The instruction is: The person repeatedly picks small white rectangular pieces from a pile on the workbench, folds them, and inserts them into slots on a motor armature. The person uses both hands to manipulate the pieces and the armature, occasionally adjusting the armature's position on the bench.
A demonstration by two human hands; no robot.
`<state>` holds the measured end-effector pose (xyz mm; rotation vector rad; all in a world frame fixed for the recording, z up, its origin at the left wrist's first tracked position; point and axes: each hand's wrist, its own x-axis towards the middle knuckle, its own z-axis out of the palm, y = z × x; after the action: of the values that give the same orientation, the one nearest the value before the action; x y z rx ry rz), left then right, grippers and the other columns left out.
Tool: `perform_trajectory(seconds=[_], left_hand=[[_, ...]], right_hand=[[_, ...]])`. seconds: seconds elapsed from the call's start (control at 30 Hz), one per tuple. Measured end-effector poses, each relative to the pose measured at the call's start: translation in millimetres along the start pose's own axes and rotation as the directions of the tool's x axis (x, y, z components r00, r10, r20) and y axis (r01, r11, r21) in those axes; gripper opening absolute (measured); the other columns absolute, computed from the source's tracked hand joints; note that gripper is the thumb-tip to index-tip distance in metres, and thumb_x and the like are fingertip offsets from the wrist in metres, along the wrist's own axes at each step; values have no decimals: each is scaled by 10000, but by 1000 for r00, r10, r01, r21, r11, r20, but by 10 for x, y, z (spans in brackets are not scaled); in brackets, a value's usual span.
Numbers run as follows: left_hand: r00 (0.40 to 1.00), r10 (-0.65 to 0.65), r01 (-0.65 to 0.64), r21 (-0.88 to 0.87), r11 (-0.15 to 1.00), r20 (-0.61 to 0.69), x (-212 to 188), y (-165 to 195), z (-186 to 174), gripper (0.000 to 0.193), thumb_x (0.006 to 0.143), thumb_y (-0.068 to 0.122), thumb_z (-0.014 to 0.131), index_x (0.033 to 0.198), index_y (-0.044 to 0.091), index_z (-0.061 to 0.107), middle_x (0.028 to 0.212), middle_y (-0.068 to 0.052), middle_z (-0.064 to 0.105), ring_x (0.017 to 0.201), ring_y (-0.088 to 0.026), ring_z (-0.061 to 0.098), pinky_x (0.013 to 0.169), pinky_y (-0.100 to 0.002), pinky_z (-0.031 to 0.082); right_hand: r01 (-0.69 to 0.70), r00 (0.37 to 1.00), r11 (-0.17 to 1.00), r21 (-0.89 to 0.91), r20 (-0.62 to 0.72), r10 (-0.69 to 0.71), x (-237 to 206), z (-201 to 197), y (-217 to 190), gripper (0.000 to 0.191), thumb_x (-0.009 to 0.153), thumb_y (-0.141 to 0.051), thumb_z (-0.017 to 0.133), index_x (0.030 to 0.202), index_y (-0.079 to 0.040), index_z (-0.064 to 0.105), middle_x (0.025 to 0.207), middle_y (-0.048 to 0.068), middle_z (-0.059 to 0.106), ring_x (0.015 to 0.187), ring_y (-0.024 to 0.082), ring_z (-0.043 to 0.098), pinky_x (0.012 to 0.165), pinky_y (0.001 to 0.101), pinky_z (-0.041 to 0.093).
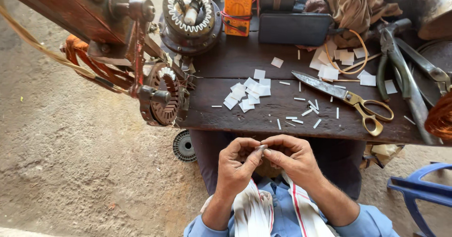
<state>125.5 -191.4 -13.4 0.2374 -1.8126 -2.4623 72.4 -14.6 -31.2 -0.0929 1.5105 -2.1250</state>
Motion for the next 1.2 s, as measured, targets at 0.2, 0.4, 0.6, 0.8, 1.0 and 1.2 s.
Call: perform_trajectory(seconds=[0.2,0.4,0.6,0.8,1.0,1.2], left_hand=[[987,102,-103,-3,995,128,25,-85,-57,115,958,-66,670,1047,-4,709,905,-50,726,800,-64,668,693,-204,540],[970,223,-237,167,957,101,31,-71,20,129,931,-86,708,1022,5,703,886,-51,710,805,-90,701,692,-224,577],[946,309,-324,339,883,98,77,-12,69,150,908,-52,774,1028,22,723,909,-73,738,805,-129,731,683,-250,601],[908,395,-417,404,814,140,85,9,88,154,905,-32,781,1027,34,714,953,-91,748,836,-171,750,703,-262,610],[955,283,-294,374,879,87,76,-59,121,135,929,-1,770,1056,9,722,936,-95,759,821,-148,771,706,-248,637],[977,188,-207,229,951,100,87,-121,122,190,946,45,762,1116,-28,721,968,-115,760,856,-149,775,742,-244,650]], right_hand=[[-56,995,997,54,88,52,29,-122,0,280,933,-90,720,1165,66,737,870,106,757,701,118,664,611,256,551],[-65,990,992,110,128,51,46,-177,44,249,951,-97,717,1125,79,736,839,105,731,707,140,662,609,286,555],[-11,990,994,104,141,-3,60,-227,27,214,963,-67,708,1125,73,727,888,110,727,765,148,673,664,294,577],[84,979,992,97,180,-100,54,-262,9,188,962,-35,708,1120,67,717,947,110,714,805,154,695,692,290,592],[169,976,985,-30,147,-163,43,-277,16,169,966,-5,701,1117,70,716,936,114,717,781,132,692,682,266,589],[336,940,912,-236,137,-311,21,-267,-24,163,951,9,698,1109,48,703,958,105,717,779,105,720,666,227,619]])
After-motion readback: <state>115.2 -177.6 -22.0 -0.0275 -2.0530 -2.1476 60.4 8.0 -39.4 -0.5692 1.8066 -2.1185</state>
